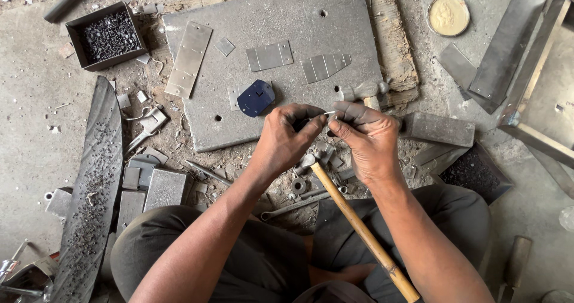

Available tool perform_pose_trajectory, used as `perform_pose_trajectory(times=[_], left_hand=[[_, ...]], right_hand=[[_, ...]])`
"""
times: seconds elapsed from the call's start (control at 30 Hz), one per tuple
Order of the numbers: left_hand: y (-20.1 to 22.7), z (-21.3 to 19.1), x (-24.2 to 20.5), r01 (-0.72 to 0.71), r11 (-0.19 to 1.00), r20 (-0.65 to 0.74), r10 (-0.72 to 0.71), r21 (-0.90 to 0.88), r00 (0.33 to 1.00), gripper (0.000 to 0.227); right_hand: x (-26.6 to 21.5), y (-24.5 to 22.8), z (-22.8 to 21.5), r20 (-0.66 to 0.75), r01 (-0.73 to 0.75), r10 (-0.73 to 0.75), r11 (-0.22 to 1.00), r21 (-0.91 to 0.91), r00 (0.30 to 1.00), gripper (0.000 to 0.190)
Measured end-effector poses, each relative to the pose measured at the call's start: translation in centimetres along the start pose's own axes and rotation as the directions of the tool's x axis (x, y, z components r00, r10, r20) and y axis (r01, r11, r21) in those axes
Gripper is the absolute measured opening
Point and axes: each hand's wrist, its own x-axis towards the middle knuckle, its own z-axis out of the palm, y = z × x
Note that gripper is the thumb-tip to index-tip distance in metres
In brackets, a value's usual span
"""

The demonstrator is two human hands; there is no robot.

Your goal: The person sits on the floor and uses a hammer and a metal punch to shape and mark small metal pieces on a workbench. They repeatedly position the punch on the metal and strike it with the hammer, then move the pieces aside or into a tray.

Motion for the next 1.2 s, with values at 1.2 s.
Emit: perform_pose_trajectory(times=[1.2], left_hand=[[0.70,-0.60,-0.41,-0.225,0.970,0.022,0.224,0.094,0.974,0.024]], right_hand=[[0.01,-0.44,-0.66,0.067,0.019,-0.020,1.000,0.016,0.998,0.023]])
